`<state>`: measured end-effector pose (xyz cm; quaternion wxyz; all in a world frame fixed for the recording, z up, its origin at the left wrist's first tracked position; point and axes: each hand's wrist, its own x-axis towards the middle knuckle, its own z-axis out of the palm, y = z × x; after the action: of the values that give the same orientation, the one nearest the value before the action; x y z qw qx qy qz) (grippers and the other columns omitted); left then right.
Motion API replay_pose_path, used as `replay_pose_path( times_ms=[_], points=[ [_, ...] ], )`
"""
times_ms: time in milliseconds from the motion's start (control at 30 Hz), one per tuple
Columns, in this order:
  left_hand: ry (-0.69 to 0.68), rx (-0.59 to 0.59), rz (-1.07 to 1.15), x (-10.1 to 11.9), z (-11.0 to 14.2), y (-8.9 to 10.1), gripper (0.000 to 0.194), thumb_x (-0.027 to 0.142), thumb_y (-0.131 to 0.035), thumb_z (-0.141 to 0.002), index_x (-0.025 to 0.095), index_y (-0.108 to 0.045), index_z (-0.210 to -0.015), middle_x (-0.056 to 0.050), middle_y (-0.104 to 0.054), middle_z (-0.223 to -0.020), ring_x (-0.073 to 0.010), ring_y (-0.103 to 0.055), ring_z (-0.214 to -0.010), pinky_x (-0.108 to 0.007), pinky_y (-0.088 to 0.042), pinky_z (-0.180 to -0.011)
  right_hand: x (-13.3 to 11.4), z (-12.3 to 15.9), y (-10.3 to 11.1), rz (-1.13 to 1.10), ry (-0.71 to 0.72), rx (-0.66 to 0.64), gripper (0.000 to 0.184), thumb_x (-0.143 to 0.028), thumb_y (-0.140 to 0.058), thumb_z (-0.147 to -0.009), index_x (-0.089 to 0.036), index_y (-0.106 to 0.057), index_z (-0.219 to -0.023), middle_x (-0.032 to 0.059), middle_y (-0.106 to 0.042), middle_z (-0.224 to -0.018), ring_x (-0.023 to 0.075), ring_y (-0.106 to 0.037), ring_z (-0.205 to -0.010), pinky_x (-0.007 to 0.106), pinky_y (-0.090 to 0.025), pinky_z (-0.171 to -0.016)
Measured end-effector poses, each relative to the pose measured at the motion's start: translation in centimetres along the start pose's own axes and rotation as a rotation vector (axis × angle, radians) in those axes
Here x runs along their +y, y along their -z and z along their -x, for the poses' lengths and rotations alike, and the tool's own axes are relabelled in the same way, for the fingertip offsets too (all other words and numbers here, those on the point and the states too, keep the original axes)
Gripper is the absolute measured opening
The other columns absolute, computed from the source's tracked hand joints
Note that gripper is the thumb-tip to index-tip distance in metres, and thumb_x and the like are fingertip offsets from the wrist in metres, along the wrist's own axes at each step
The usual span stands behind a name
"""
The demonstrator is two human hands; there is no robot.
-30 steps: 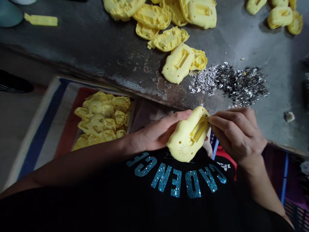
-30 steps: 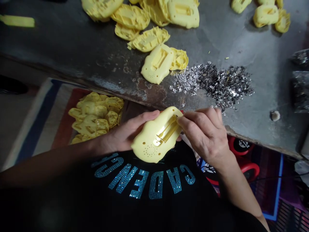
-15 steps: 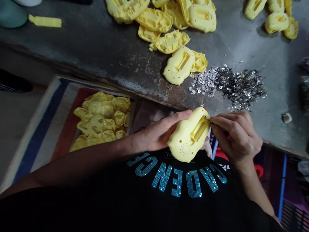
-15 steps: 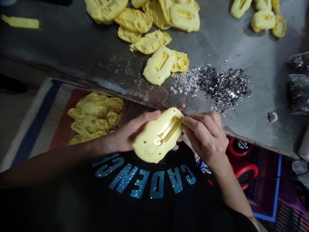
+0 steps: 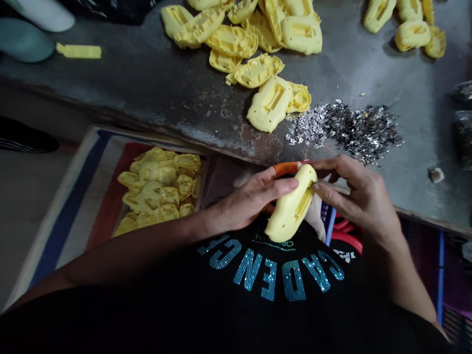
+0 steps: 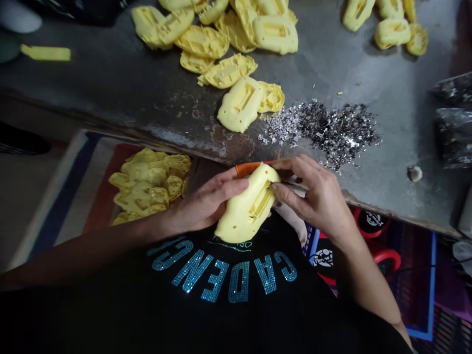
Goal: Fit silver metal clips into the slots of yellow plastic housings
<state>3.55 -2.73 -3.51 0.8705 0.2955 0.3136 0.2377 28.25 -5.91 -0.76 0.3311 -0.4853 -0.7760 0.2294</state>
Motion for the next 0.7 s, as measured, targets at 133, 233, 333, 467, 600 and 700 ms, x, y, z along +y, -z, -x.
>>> replay_pose_path(
  times_ms=[133,233,333,467,600,700],
  points=[
    [-0.084,-0.024,-0.218,0.5,1.5,0.5,0.074,0.068,-0.086,-0.099,0.024,-0.073,-0.158,-0.006,-0.083,-0.112,-0.018,-0.074,-0.092,-0.023,-0.056,-0.078,0.3,0.0,-0.3,-0.032,-0.042,0.021,0.021,-0.032,-0.084,-0.104,-0.026,-0.078,-0.123,0.0026,-0.083,-0.106,0.0186,-0.078,-0.086,0.032,-0.065,-0.078],
    [-0.099,-0.063,-0.432,1.1,2.7,1.1,0.078,0.068,-0.081,-0.102,0.026,-0.068,-0.167,-0.004,-0.082,-0.106,-0.0159,-0.068,-0.081,-0.023,-0.05,-0.07,0.6,0.7,-1.5,-0.052,-0.015,0.141,0.022,-0.03,-0.085,-0.103,-0.027,-0.077,-0.123,0.002,-0.084,-0.108,0.0186,-0.078,-0.086,0.033,-0.066,-0.078],
    [-0.195,-0.046,-0.625,1.4,3.1,1.4,0.072,0.058,-0.082,-0.104,0.027,-0.069,-0.168,-0.005,-0.083,-0.113,-0.0173,-0.067,-0.08,-0.024,-0.051,-0.068,0.9,1.4,-2.7,-0.026,0.043,0.23,0.025,-0.028,-0.085,-0.102,-0.029,-0.076,-0.126,0.002,-0.084,-0.108,0.0198,-0.079,-0.087,0.035,-0.068,-0.079],
    [-0.256,-0.06,-0.703,1.3,2.4,1.4,0.063,0.051,-0.08,-0.105,0.024,-0.074,-0.162,-0.005,-0.083,-0.113,-0.0181,-0.07,-0.082,-0.023,-0.054,-0.07,1.4,1.9,-3.4,0.042,0.086,0.307,0.029,-0.024,-0.085,-0.101,-0.029,-0.075,-0.128,0.0027,-0.085,-0.108,0.0205,-0.08,-0.088,0.035,-0.069,-0.079],
    [-0.157,-0.107,-0.684,1.6,2.1,2.0,0.071,0.061,-0.075,-0.107,0.019,-0.07,-0.164,-0.003,-0.078,-0.088,-0.0164,-0.066,-0.068,-0.023,-0.051,-0.061,2.2,1.9,-3.7,-0.087,0.011,0.272,0.027,-0.024,-0.085,-0.1,-0.029,-0.077,-0.125,0.0007,-0.084,-0.105,0.0183,-0.08,-0.088,0.032,-0.067,-0.08],
    [-0.21,-0.134,-0.64,2.4,2.6,3.0,0.069,0.07,-0.065,-0.11,0.022,-0.076,-0.158,-0.009,-0.086,-0.108,-0.025,-0.079,-0.092,-0.03,-0.062,-0.081,2.4,1.5,-4.6,-0.365,-0.17,0.286,0.023,-0.033,-0.088,-0.1,-0.028,-0.079,-0.121,0.0008,-0.084,-0.101,0.018,-0.08,-0.085,0.031,-0.068,-0.077]
  ],
)
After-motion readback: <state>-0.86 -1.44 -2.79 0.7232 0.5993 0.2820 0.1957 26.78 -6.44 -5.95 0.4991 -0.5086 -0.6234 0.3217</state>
